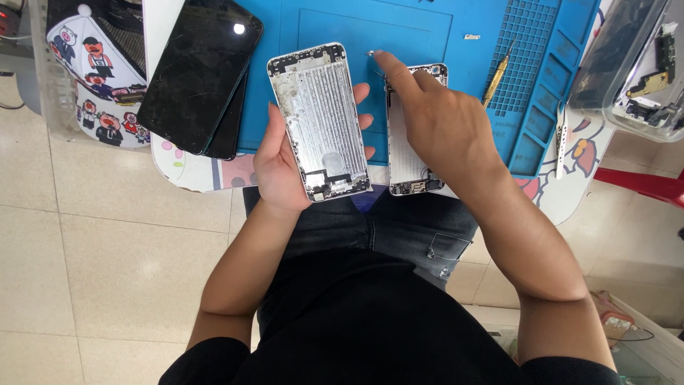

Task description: Repairing a mobile phone by cleaning the internal chassis and inspecting components.

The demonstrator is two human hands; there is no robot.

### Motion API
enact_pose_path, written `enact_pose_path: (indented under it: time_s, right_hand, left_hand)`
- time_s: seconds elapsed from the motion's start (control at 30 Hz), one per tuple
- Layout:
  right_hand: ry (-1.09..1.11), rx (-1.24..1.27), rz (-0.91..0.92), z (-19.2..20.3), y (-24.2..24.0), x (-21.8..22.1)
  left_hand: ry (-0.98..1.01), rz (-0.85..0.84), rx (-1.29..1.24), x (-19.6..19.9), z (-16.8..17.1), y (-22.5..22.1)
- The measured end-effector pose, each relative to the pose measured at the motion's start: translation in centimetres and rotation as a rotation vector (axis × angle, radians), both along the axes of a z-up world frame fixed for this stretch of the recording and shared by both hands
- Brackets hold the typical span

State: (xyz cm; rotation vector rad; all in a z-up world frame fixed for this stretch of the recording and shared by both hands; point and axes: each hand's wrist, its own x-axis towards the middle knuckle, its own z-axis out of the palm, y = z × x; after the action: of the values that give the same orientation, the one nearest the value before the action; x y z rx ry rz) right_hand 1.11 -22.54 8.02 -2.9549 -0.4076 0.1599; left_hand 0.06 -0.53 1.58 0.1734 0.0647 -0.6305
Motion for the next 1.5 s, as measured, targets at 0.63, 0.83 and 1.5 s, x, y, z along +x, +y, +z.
enact_pose_path:
  time_s: [0.63,0.83,1.5]
  right_hand:
    - [0.039,0.423,-0.018,0.9,-1.8,-0.4]
    - [0.107,0.398,-0.149,3.4,0.0,-0.8]
    - [-0.017,0.343,0.485,2.8,4.3,-2.3]
  left_hand:
    - [-0.027,0.001,0.051,0.1,0.2,0.0]
    - [-0.044,0.002,0.062,0.0,-0.2,-0.1]
    - [-0.115,-0.030,0.050,0.0,-1.6,-0.1]
